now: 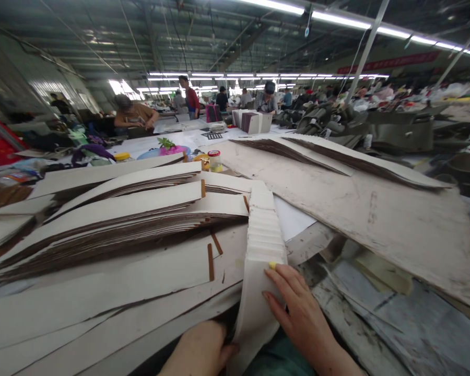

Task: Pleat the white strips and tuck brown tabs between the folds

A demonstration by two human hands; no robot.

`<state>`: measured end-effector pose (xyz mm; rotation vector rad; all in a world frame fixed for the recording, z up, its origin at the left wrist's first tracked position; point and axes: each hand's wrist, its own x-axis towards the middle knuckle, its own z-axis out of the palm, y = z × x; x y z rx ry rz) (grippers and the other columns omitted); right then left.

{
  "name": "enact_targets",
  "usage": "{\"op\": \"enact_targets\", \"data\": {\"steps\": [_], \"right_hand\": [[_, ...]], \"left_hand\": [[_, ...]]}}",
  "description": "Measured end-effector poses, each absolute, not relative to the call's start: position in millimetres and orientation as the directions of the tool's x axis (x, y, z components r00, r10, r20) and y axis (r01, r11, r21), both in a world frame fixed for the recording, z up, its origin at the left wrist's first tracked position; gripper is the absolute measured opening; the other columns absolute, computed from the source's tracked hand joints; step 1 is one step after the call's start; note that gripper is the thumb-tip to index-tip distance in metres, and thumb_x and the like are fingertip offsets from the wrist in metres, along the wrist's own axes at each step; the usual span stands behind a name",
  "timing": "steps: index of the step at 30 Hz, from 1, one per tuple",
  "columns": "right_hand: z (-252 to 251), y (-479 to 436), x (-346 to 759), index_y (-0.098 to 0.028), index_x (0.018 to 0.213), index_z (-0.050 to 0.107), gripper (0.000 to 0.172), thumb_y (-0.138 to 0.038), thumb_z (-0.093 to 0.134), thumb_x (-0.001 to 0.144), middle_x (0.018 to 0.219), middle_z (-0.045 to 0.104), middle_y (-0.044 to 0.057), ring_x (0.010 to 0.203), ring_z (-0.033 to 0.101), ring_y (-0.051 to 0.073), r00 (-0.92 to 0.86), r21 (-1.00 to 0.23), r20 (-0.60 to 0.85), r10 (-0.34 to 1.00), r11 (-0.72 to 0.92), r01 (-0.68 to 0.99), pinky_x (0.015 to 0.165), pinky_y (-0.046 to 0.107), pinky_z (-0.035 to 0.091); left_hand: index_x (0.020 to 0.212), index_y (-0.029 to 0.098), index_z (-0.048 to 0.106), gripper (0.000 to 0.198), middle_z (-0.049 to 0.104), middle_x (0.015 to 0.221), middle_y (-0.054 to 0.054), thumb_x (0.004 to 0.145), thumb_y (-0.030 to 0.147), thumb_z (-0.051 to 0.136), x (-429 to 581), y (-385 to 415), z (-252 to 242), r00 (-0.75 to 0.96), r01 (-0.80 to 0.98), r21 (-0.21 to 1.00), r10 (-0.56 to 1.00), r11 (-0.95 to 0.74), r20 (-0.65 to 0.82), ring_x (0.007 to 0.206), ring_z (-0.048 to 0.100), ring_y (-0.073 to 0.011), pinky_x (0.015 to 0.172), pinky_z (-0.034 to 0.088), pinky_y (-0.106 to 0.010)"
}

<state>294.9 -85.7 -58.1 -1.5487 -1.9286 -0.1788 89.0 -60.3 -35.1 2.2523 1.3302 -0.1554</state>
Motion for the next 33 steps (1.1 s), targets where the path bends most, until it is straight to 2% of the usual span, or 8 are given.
{"op": "enact_targets", "data": {"steps": [3,6,8,13,18,25,30,33], "right_hand": [[-59.3,-83.9,294.3,-0.018,0.118,0.048,0.036,-0.026,0.047,0.083,0.113,0.056,0.009,0.11,0.049,0.022,-0.111,-0.254,0.591,0.799,0.314,0.915,0.09,0.038,0.045],[-60.7,-82.7,292.9,-0.018,0.118,0.049,0.035,-0.024,0.046,0.084,0.112,0.056,0.009,0.107,0.05,0.021,-0.108,-0.239,0.638,0.762,0.33,0.913,0.089,0.037,0.046],[-61.2,-82.6,292.6,-0.018,0.117,0.05,0.032,-0.021,0.044,0.085,0.113,0.055,0.01,0.107,0.05,0.021,-0.1,-0.246,0.655,0.749,0.337,0.909,0.088,0.037,0.046],[-57.6,-82.9,300.1,-0.022,0.11,0.054,0.028,-0.02,0.045,0.084,0.101,0.053,0.009,0.096,0.052,0.02,-0.017,-0.331,0.606,0.796,0.271,0.904,0.083,0.035,0.047],[-50.9,-77.1,321.9,-0.023,0.114,0.049,0.032,-0.031,0.049,0.083,0.1,0.053,0.007,0.095,0.052,0.02,0.156,-0.519,0.493,0.856,0.146,0.842,0.082,0.036,0.047],[-40.4,-69.8,330.9,-0.023,0.109,0.051,0.029,-0.033,0.051,0.082,0.103,0.052,0.006,0.099,0.049,0.02,0.129,-0.621,0.367,0.921,0.14,0.772,0.086,0.035,0.042],[-33.3,-61.0,329.7,-0.02,0.089,0.054,0.016,-0.031,0.053,0.078,0.079,0.054,0.002,0.07,0.052,0.015,0.154,-0.756,0.249,0.956,0.093,0.648,0.063,0.029,0.045],[-32.3,-56.0,330.9,-0.018,0.089,0.052,0.019,-0.033,0.054,0.077,0.06,0.046,-0.004,0.053,0.046,0.011,0.168,-0.841,0.127,0.978,0.017,0.541,0.05,0.024,0.04]], "left_hand": [[0.073,0.019,0.06,0.023,0.063,0.074,-0.004,0.085,0.027,0.042,92.2,-53.1,5.2,0.661,0.73,0.33,0.741,-0.598,-0.121,0.071,0.059,-0.0201,0.065,0.046,-0.031],[0.095,0.02,0.055,0.019,0.06,0.089,-0.003,0.087,0.018,0.038,112.1,-36.5,27.6,0.737,0.567,0.341,0.647,-0.75,0.197,0.084,0.054,-0.0168,0.078,0.043,-0.03],[0.109,0.019,0.049,0.025,0.057,0.103,-0.005,0.086,0.015,0.04,129.8,-21.9,29.4,0.759,0.512,0.289,0.584,-0.809,0.288,0.096,0.05,-0.0181,0.087,0.039,-0.034],[0.115,0.021,0.045,0.032,0.053,0.112,-0.004,0.083,0.021,0.049,153.7,6.7,18.0,0.797,0.533,0.231,0.575,-0.814,0.184,0.104,0.044,-0.0206,0.09,0.035,-0.037],[0.109,0.022,0.048,0.03,0.052,0.11,-0.002,0.081,0.025,0.055,150.1,13.1,20.0,0.797,0.561,0.22,0.593,-0.798,0.118,0.104,0.043,-0.0204,0.089,0.033,-0.036],[0.112,0.023,0.046,0.032,0.052,0.109,-0.002,0.081,0.027,0.054,152.0,12.5,22.3,0.799,0.57,0.196,0.594,-0.798,0.096,0.105,0.043,-0.0205,0.088,0.032,-0.036],[0.114,0.023,0.045,0.036,0.051,0.111,-0.003,0.08,0.025,0.056,152.7,12.4,22.2,0.792,0.575,0.209,0.603,-0.791,0.1,0.105,0.042,-0.0215,0.088,0.033,-0.037],[0.114,0.023,0.045,0.036,0.051,0.111,-0.003,0.08,0.027,0.056,152.5,12.5,22.1,0.786,0.579,0.217,0.609,-0.786,0.105,0.105,0.043,-0.0212,0.088,0.033,-0.037]]}}
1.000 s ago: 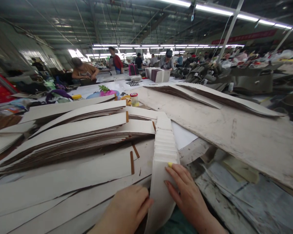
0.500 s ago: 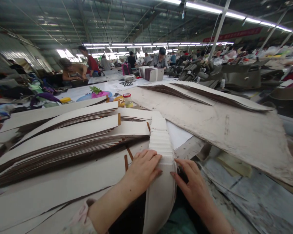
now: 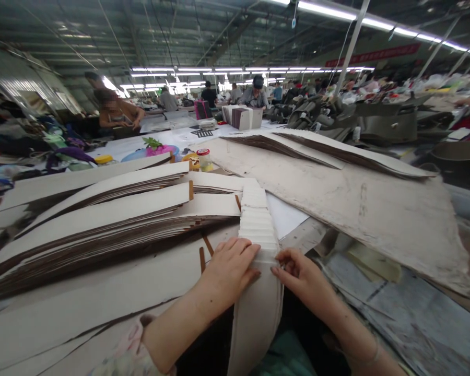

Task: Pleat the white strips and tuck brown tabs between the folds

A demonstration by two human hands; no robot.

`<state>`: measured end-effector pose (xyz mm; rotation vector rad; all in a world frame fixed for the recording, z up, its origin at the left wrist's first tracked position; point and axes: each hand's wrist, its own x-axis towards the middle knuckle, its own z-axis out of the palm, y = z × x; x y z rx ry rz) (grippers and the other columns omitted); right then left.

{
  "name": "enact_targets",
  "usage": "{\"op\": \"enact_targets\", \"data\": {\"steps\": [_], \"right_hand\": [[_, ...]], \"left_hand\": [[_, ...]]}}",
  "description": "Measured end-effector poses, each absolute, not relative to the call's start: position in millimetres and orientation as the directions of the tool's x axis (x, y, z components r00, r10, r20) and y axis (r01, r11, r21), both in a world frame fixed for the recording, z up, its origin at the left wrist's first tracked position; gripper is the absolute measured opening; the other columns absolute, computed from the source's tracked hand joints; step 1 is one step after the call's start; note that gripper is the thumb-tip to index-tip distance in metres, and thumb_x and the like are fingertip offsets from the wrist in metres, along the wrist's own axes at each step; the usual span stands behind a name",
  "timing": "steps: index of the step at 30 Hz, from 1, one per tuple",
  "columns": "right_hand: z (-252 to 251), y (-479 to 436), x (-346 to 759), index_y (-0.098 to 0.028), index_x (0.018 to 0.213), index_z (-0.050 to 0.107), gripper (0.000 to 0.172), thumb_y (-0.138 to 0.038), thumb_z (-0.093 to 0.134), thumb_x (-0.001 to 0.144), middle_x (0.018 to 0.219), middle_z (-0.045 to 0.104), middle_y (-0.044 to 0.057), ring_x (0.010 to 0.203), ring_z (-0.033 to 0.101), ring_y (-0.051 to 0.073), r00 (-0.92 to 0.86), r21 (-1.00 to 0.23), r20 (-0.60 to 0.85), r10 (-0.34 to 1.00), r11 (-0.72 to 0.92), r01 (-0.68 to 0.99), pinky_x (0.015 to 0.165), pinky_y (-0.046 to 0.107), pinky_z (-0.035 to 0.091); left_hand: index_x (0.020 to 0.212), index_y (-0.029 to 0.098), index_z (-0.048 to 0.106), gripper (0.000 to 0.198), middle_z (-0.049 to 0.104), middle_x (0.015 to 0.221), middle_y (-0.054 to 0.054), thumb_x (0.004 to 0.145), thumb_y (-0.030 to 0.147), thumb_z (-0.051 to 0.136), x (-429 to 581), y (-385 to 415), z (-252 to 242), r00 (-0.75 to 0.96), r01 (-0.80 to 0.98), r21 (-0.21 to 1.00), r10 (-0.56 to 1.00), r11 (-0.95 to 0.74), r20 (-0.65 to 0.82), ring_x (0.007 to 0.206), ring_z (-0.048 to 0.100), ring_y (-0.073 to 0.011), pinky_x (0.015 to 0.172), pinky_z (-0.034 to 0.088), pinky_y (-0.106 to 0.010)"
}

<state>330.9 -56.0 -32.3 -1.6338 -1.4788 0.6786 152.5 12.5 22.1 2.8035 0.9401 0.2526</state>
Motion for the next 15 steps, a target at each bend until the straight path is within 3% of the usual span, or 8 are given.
{"op": "enact_targets", "data": {"steps": [3,6,9,12,15], "right_hand": [[-31.6,-55.3,331.0,-0.017,0.098,0.051,0.028,-0.035,0.055,0.076,0.06,0.047,-0.005,0.053,0.046,0.011,0.126,-0.903,0.052,0.991,-0.007,0.43,0.048,0.023,0.039],[-28.6,-59.0,327.3,-0.018,0.089,0.055,0.02,-0.034,0.054,0.076,0.064,0.052,-0.002,0.057,0.049,0.013,0.024,-0.871,0.062,0.998,0.042,0.49,0.05,0.024,0.042],[-26.3,-64.4,320.7,-0.02,0.084,0.057,0.01,-0.024,0.05,0.078,0.076,0.058,0.002,0.07,0.054,0.016,-0.013,-0.732,0.251,0.968,0.198,0.651,0.064,0.028,0.046],[-29.9,-68.3,315.4,-0.022,0.09,0.057,0.018,-0.014,0.046,0.078,0.094,0.059,0.005,0.09,0.054,0.017,-0.045,-0.618,0.447,0.894,0.344,0.707,0.078,0.031,0.045],[-38.4,-68.6,313.9,-0.022,0.09,0.056,0.018,-0.012,0.047,0.077,0.097,0.058,0.005,0.093,0.054,0.018,-0.008,-0.618,0.481,0.877,0.345,0.706,0.079,0.031,0.046]], "left_hand": [[0.114,0.023,0.045,0.036,0.051,0.111,-0.002,0.08,0.027,0.056,151.9,12.6,22.0,0.789,0.576,0.221,0.606,-0.787,0.104,0.105,0.042,-0.0213,0.088,0.034,-0.037],[0.114,0.024,0.045,0.036,0.05,0.111,-0.003,0.079,0.027,0.057,151.3,14.0,21.8,0.787,0.574,0.238,0.609,-0.783,0.104,0.105,0.042,-0.0215,0.088,0.033,-0.037],[0.114,0.025,0.045,0.037,0.049,0.11,-0.002,0.079,0.027,0.057,150.9,16.9,20.3,0.787,0.566,0.27,0.608,-0.779,0.104,0.104,0.043,-0.0205,0.09,0.033,-0.036],[0.107,0.024,0.05,0.031,0.048,0.107,-0.002,0.078,0.027,0.058,150.4,18.7,19.4,0.783,0.562,0.289,0.611,-0.775,0.116,0.101,0.044,-0.0193,0.088,0.034,-0.034],[0.088,0.022,0.055,0.014,0.047,0.108,-0.002,0.077,0.029,0.059,149.6,16.6,22.3,0.781,0.569,0.235,0.607,-0.788,0.147,0.101,0.043,-0.0202,0.086,0.033,-0.036]]}}
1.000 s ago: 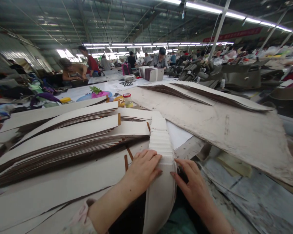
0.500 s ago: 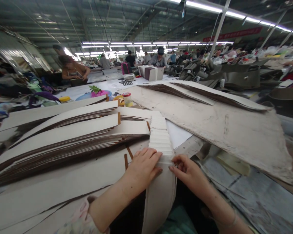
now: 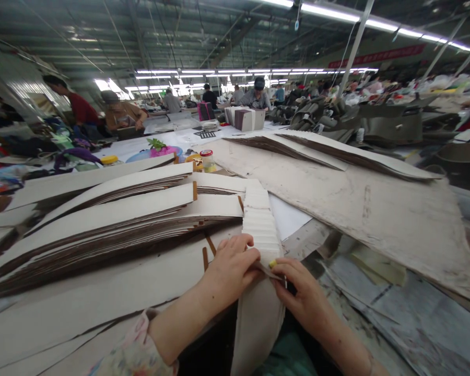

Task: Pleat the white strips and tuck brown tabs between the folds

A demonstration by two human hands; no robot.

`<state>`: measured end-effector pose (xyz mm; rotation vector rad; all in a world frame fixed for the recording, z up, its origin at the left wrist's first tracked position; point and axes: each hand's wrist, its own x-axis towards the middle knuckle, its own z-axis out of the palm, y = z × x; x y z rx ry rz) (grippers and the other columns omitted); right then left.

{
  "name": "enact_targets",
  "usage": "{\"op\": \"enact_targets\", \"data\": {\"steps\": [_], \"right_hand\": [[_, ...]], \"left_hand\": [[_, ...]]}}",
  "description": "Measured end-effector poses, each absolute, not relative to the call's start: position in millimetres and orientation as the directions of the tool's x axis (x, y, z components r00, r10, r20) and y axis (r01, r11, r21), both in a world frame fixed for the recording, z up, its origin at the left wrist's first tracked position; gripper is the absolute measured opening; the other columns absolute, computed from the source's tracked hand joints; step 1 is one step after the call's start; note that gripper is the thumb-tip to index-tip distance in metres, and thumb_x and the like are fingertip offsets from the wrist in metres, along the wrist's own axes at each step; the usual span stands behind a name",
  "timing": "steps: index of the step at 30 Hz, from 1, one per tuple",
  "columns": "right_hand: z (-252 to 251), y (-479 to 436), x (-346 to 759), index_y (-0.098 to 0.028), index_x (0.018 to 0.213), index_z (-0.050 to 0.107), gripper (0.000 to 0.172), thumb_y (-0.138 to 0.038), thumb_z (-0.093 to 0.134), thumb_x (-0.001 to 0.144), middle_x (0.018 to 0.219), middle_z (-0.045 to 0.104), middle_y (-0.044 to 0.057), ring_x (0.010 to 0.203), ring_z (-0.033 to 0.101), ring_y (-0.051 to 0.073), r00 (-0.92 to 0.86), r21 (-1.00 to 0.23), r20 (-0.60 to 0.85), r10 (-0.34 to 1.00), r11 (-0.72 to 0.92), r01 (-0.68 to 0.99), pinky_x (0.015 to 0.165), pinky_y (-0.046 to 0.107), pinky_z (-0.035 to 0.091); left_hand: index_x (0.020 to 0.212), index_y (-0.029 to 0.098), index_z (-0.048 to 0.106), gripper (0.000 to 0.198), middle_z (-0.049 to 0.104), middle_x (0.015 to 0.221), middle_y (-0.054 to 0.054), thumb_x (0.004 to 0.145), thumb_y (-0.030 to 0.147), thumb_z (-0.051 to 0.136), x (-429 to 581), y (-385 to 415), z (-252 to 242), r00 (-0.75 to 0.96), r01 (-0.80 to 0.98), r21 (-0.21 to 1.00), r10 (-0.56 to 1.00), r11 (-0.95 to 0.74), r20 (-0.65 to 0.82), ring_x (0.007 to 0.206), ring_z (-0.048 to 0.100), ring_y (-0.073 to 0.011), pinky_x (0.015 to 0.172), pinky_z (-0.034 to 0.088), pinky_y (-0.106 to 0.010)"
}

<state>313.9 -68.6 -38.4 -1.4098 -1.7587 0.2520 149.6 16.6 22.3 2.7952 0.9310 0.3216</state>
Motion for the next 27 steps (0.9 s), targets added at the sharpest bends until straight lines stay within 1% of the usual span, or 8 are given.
{"op": "enact_targets", "data": {"steps": [3,6,9,12,14,17,21,27], "right_hand": [[-46.9,-65.8,314.6,-0.021,0.09,0.055,0.015,-0.015,0.049,0.077,0.099,0.057,0.005,0.095,0.054,0.018,0.06,-0.673,0.47,0.881,0.314,0.67,0.081,0.032,0.045],[-52.6,-62.0,315.6,-0.022,0.092,0.054,0.016,-0.018,0.05,0.078,0.1,0.056,0.005,0.093,0.054,0.018,0.085,-0.72,0.452,0.888,0.307,0.622,0.076,0.029,0.047],[-55.5,-60.1,316.1,-0.022,0.108,0.048,0.03,-0.022,0.05,0.079,0.099,0.054,0.006,0.084,0.055,0.016,0.141,-0.749,0.436,0.889,0.272,0.605,0.068,0.028,0.049],[-57.3,-63.5,315.5,-0.021,0.119,0.04,0.046,-0.029,0.055,0.077,0.1,0.053,0.008,0.079,0.053,0.016,0.254,-0.728,0.463,0.849,0.201,0.655,0.064,0.03,0.05],[-58.6,-68.9,314.5,-0.021,0.113,0.045,0.037,-0.029,0.055,0.078,0.098,0.053,0.007,0.084,0.053,0.018,0.263,-0.667,0.522,0.812,0.196,0.719,0.069,0.033,0.049],[-60.3,-78.0,312.4,-0.022,0.099,0.055,0.018,-0.02,0.048,0.083,0.093,0.056,0.006,0.087,0.053,0.018,0.145,-0.553,0.582,0.8,0.259,0.792,0.076,0.033,0.048],[-60.1,-83.1,311.0,-0.021,0.1,0.056,0.02,-0.015,0.045,0.084,0.094,0.057,0.006,0.087,0.054,0.017,0.063,-0.482,0.6,0.798,0.298,0.824,0.077,0.032,0.048],[-58.8,-82.0,311.3,-0.02,0.099,0.055,0.019,-0.015,0.044,0.084,0.095,0.057,0.006,0.089,0.053,0.017,0.049,-0.466,0.611,0.79,0.308,0.83,0.078,0.032,0.048]], "left_hand": [[0.081,0.019,0.053,0.009,0.045,0.113,-0.003,0.078,0.027,0.058,151.2,12.6,28.2,0.784,0.574,0.151,0.593,-0.805,0.18,0.104,0.04,-0.0215,0.088,0.03,-0.038],[0.082,0.019,0.051,0.007,0.05,0.101,-0.002,0.08,0.025,0.053,157.6,11.0,31.8,0.82,0.548,0.126,0.561,-0.827,0.112,0.099,0.042,-0.0203,0.087,0.031,-0.037],[0.086,0.019,0.05,0.005,0.053,0.091,-0.002,0.083,0.022,0.048,166.8,12.3,30.5,0.844,0.527,0.133,0.536,-0.839,0.032,0.092,0.046,-0.0194,0.084,0.033,-0.037],[0.089,0.019,0.051,0.009,0.053,0.092,-0.003,0.084,0.019,0.044,173.1,14.1,27.4,0.842,0.532,0.146,0.539,-0.834,0.008,0.091,0.047,-0.0194,0.081,0.035,-0.036],[0.091,0.019,0.051,0.012,0.053,0.094,-0.003,0.083,0.018,0.043,175.0,14.7,26.2,0.844,0.528,0.155,0.536,-0.835,0.013,0.092,0.047,-0.0196,0.081,0.036,-0.035],[0.097,0.02,0.051,0.02,0.052,0.096,-0.004,0.081,0.012,0.041,176.8,14.8,26.7,0.862,0.498,0.167,0.507,-0.851,0.015,0.094,0.046,-0.0196,0.082,0.037,-0.034],[0.105,0.019,0.05,0.03,0.051,0.099,-0.005,0.079,0.007,0.039,180.5,14.5,30.6,0.893,0.446,0.186,0.449,-0.876,-0.028,0.096,0.044,-0.0196,0.084,0.038,-0.033],[0.107,0.016,0.048,0.031,0.051,0.1,-0.005,0.08,0.004,0.038,181.7,11.2,28.8,0.919,0.393,0.165,0.392,-0.905,-0.041,0.096,0.042,-0.0199,0.087,0.038,-0.032]]}}
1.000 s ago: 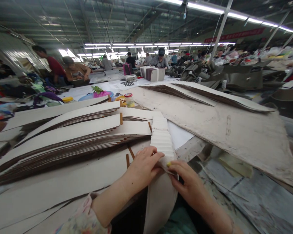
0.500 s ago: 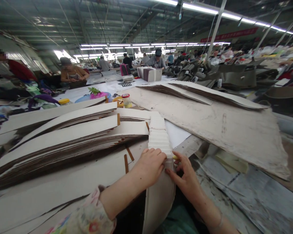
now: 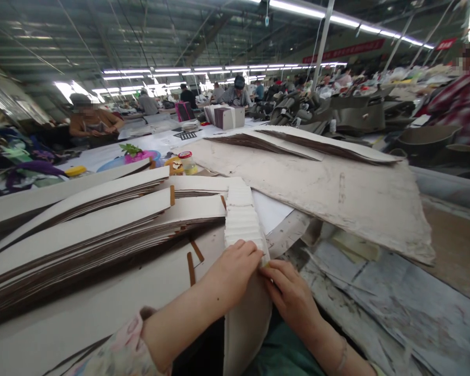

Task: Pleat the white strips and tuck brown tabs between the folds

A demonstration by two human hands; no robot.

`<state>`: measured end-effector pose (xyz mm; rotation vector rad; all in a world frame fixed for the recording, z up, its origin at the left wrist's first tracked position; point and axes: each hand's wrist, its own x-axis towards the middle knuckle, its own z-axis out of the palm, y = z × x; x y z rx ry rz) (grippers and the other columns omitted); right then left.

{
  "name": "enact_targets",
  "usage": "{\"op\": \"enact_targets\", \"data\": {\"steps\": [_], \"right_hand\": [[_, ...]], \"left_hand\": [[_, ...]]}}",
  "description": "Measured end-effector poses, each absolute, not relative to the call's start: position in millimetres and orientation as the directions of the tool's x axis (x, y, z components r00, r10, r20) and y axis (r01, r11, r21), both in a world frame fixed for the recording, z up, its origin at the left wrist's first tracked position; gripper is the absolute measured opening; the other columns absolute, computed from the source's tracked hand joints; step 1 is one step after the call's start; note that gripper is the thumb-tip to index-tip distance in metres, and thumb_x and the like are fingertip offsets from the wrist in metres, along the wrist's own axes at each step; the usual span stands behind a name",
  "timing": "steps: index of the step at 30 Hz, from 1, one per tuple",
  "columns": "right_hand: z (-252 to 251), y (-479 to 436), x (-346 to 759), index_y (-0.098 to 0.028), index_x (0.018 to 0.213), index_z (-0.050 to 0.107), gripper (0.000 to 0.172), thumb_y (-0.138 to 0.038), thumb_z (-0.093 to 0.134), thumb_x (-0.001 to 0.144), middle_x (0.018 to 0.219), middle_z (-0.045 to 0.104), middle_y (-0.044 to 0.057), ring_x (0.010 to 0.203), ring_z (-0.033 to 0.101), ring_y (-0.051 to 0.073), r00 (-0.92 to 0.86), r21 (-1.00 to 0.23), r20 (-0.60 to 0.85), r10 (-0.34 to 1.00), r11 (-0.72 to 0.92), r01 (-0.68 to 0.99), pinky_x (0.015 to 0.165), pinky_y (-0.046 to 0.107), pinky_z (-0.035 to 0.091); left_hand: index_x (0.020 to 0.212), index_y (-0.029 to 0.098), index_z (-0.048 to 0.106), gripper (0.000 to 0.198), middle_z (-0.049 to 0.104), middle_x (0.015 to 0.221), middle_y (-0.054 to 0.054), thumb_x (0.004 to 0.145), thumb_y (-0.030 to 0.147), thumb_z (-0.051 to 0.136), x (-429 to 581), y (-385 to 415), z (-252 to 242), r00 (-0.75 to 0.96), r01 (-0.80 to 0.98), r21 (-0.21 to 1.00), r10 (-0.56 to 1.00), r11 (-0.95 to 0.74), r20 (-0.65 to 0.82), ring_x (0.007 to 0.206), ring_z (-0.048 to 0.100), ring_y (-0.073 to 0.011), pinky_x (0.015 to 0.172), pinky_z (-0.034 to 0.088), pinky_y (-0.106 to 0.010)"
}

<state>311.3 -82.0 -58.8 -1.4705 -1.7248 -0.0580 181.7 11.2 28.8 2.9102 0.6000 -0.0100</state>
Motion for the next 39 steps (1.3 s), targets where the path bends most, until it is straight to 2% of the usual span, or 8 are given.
{"op": "enact_targets", "data": {"steps": [17,22,25,28,32,36,39], "right_hand": [[-61.2,-81.4,312.2,-0.021,0.101,0.054,0.02,-0.013,0.043,0.085,0.095,0.057,0.005,0.089,0.052,0.016,0.055,-0.483,0.631,0.774,0.336,0.809,0.078,0.031,0.048],[-64.3,-79.3,313.1,-0.022,0.1,0.053,0.02,-0.014,0.042,0.085,0.095,0.057,0.005,0.09,0.053,0.016,0.07,-0.519,0.611,0.788,0.332,0.788,0.079,0.032,0.048],[-65.8,-77.2,313.1,-0.021,0.097,0.051,0.015,-0.017,0.045,0.083,0.091,0.057,0.005,0.089,0.054,0.017,0.152,-0.571,0.606,0.781,0.294,0.767,0.077,0.033,0.049],[-66.0,-76.2,312.0,-0.021,0.103,0.047,0.022,-0.019,0.048,0.081,0.096,0.056,0.007,0.093,0.054,0.019,0.239,-0.58,0.616,0.751,0.228,0.782,0.078,0.036,0.049],[-64.6,-75.3,309.7,-0.02,0.118,0.039,0.035,-0.017,0.043,0.083,0.105,0.056,0.009,0.099,0.052,0.019,0.185,-0.545,0.618,0.764,0.246,0.802,0.083,0.038,0.047],[-62.4,-75.1,308.4,-0.02,0.118,0.041,0.033,-0.017,0.041,0.085,0.104,0.058,0.009,0.096,0.054,0.019,0.153,-0.527,0.608,0.779,0.252,0.812,0.083,0.039,0.046],[-61.2,-76.1,308.1,-0.019,0.116,0.044,0.03,-0.017,0.04,0.086,0.102,0.059,0.008,0.094,0.054,0.019,0.117,-0.491,0.594,0.796,0.243,0.837,0.082,0.038,0.046]], "left_hand": [[0.105,0.013,0.049,0.021,0.052,0.096,-0.005,0.085,0.012,0.04,183.7,6.0,24.6,0.951,0.297,-0.009,0.297,-0.955,-0.082,0.09,0.045,-0.0201,0.08,0.041,-0.033],[0.101,0.014,0.051,0.018,0.052,0.101,-0.006,0.086,0.015,0.042,181.9,4.1,17.8,0.964,0.247,-0.119,0.257,-0.962,-0.069,0.093,0.044,-0.0213,0.079,0.04,-0.034],[0.1,0.015,0.052,0.018,0.051,0.102,-0.006,0.086,0.016,0.042,180.1,3.5,14.2,0.968,0.239,-0.168,0.248,-0.956,-0.039,0.093,0.044,-0.0212,0.078,0.039,-0.033],[0.1,0.015,0.052,0.017,0.052,0.098,-0.005,0.086,0.017,0.043,178.6,3.8,12.4,0.969,0.239,-0.173,0.247,-0.955,-0.026,0.092,0.045,-0.0206,0.077,0.039,-0.033],[0.104,0.013,0.051,0.021,0.053,0.094,-0.005,0.086,0.018,0.044,176.7,4.7,10.7,0.968,0.251,-0.157,0.252,-0.955,0.01,0.091,0.045,-0.0199,0.08,0.038,-0.033],[0.104,0.012,0.051,0.021,0.054,0.097,-0.005,0.086,0.017,0.043,173.7,4.3,8.5,0.97,0.242,-0.149,0.236,-0.959,0.053,0.092,0.045,-0.0203,0.081,0.038,-0.034],[0.103,0.015,0.05,0.019,0.054,0.094,-0.004,0.087,0.017,0.042,169.7,5.1,8.8,0.956,0.289,-0.092,0.281,-0.953,0.089,0.089,0.046,-0.0199,0.08,0.038,-0.034]]}}
